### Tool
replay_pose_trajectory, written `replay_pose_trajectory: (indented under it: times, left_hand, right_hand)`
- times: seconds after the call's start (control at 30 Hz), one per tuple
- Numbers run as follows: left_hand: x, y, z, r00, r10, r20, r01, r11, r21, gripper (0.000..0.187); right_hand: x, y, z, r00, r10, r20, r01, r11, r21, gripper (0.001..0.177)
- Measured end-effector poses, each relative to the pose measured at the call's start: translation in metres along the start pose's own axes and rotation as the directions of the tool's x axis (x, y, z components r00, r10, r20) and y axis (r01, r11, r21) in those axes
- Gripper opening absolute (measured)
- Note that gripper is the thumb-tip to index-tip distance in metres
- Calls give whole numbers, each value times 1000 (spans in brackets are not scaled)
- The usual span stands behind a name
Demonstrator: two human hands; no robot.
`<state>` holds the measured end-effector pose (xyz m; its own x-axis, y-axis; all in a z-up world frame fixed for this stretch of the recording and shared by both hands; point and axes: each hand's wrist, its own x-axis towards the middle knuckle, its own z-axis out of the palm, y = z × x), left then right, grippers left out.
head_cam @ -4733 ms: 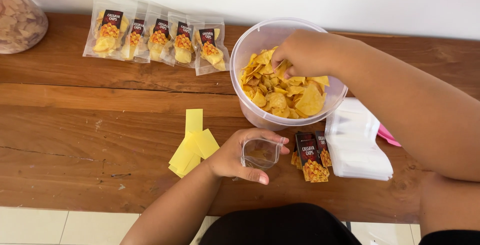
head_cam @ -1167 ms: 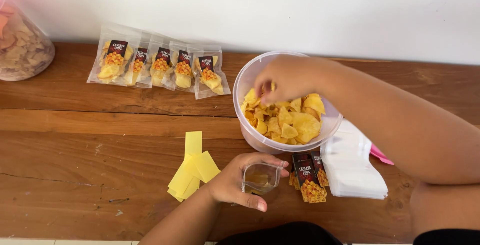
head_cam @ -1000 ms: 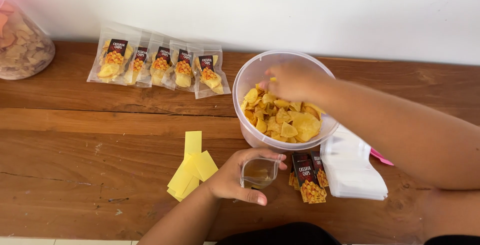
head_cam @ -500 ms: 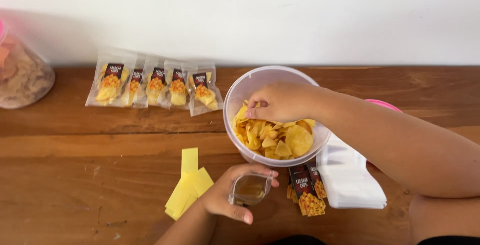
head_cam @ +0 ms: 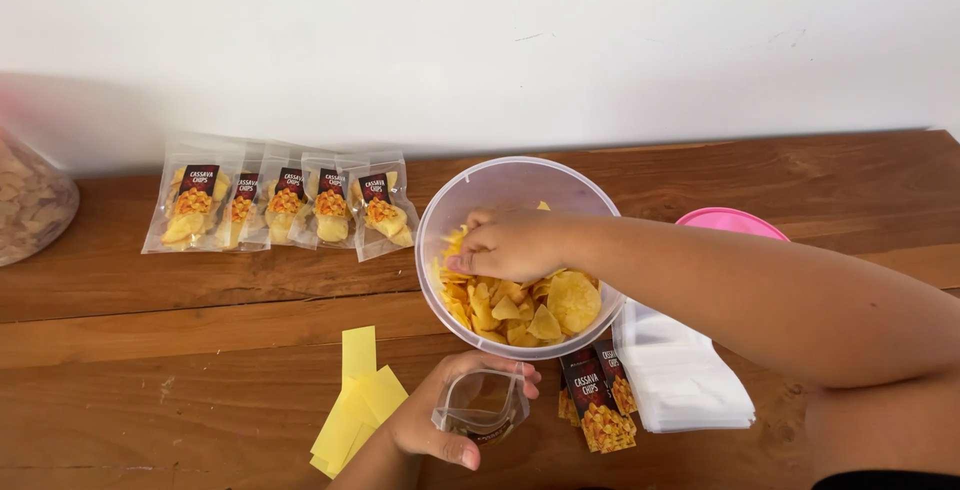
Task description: Packaging cassava chips into small plastic bags and applying labels
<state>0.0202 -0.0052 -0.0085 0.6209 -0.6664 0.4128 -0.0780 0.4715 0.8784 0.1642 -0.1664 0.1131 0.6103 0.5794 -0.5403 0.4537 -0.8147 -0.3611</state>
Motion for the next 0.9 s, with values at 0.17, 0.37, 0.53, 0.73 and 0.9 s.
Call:
replay_pose_trajectory:
  times: [0.17,0.37,0.53,0.73,0.9]
  left_hand:
    - [-2,-2,0,1000,11,4,-11,1000,6,83]
    - [-3,-4,0,1000,-7,7,8,1000,-25,84]
    - [-4,-3,-3,1000,-23,-15,22,1000,-11,85]
    - [-5,-3,-5,1000,-7,-12,7,1000,11,85]
    - [-7,-5,-6,1000,-2,-1,2,1000,7,85]
  right_hand:
    - [-50,-21,-31,990,-22,138,13,998,68,55]
    - [-14,-6,-37,989,145,-6,-145,988,-46,58]
    - [1,-17,-22,958,205,198,-204,979,-30,97]
    - [-22,-20,-13,993,112,48,-115,991,67,59]
    - [-51,-3,-14,974,-102,204,151,958,-243,40]
